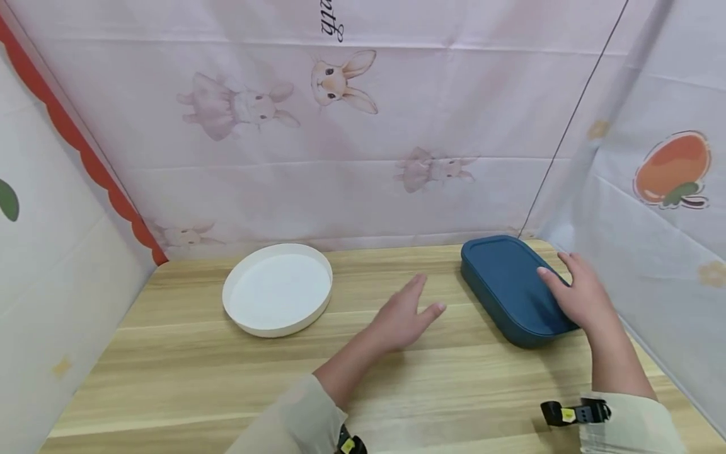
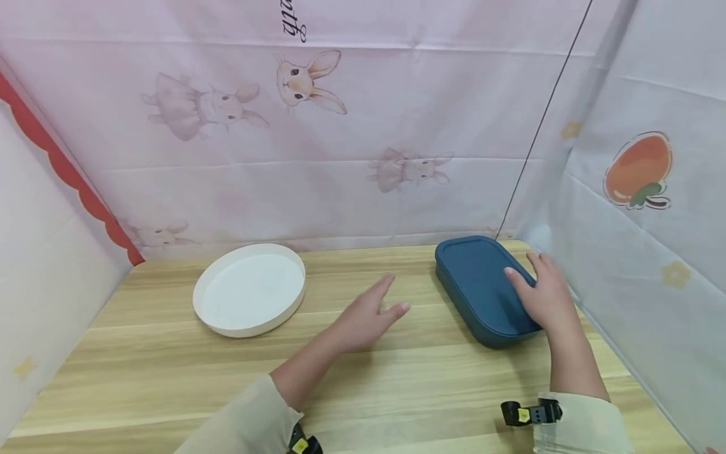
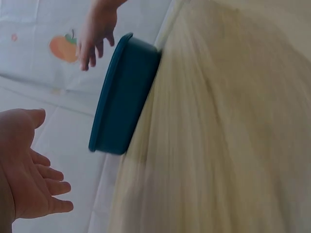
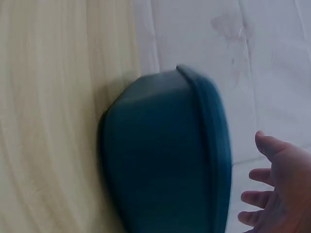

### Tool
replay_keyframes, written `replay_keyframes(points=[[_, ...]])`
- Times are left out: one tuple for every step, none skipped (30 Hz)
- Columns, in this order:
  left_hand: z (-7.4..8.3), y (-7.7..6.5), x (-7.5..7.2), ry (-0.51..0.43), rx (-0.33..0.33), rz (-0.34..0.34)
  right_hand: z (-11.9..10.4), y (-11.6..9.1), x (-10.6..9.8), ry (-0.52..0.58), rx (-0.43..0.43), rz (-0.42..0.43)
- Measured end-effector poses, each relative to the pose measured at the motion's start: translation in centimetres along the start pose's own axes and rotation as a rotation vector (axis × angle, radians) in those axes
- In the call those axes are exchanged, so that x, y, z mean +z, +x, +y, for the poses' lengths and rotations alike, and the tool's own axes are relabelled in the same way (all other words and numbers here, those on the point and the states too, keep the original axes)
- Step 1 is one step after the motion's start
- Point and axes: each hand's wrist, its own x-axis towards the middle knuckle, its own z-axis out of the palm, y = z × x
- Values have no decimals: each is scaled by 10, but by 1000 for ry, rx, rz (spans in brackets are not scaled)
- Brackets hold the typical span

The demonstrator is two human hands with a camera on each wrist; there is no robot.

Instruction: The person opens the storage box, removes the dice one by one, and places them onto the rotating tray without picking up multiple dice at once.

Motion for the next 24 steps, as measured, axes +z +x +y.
replay_keyframes(points=[[4, 1, 5, -19, -10, -20, 4, 0, 0, 6, 21, -17], [7, 1, 9, -32, -18, -37, 8, 0, 1, 14, 42, -38], [10, 1, 14, -38, -21, -52, 10, -1, 2, 18, 64, -62], [13, 2, 19, -37, -17, -62, 12, -1, 3, 19, 85, -88], [15, 2, 23, -34, -13, -73, 13, -2, 4, 24, 103, -114], [17, 1, 27, -30, -8, -81, 14, -3, 5, 24, 119, -135], [19, 1, 31, -27, -6, -89, 15, -3, 6, 22, 134, -153], [21, 1, 35, -23, -4, -94, 15, -4, 7, 18, 143, -162], [22, 1, 37, -18, -2, -99, 16, -4, 8, 12, 149, -167], [24, 1, 40, -20, -2, -104, 16, -5, 8, 5, 150, -165], [25, 0, 42, -19, -4, -108, 17, -5, 9, -5, 147, -158], [26, 0, 44, -20, -8, -109, 18, -6, 10, -16, 145, -146], [27, 0, 46, -21, -10, -111, 18, -6, 11, -22, 141, -136], [28, 0, 47, -21, -11, -112, 18, -7, 13, -25, 134, -128], [28, -1, 48, -21, -13, -113, 18, -8, 14, -23, 128, -122], [28, -1, 49, -22, -15, -115, 18, -8, 16, -25, 120, -115], [28, -1, 50, -21, -15, -114, 18, -9, 19, -22, 111, -111], [28, -1, 51, -21, -16, -115, 16, -9, 21, -15, 104, -105], [28, -1, 51, -23, -17, -117, 15, -10, 23, -8, 100, -101], [28, -1, 52, -30, -21, -118, 12, -10, 26, 2, 98, -99], [28, -1, 52, -38, -26, -118, 9, -11, 28, 5, 98, -94], [28, -2, 52, -52, -35, -117, 7, -11, 31, 7, 96, -86], [28, -2, 52, -70, -48, -113, 3, -12, 34, 14, 98, -81], [28, -2, 53, -88, -64, -107, 0, -12, 38, 22, 102, -75]])
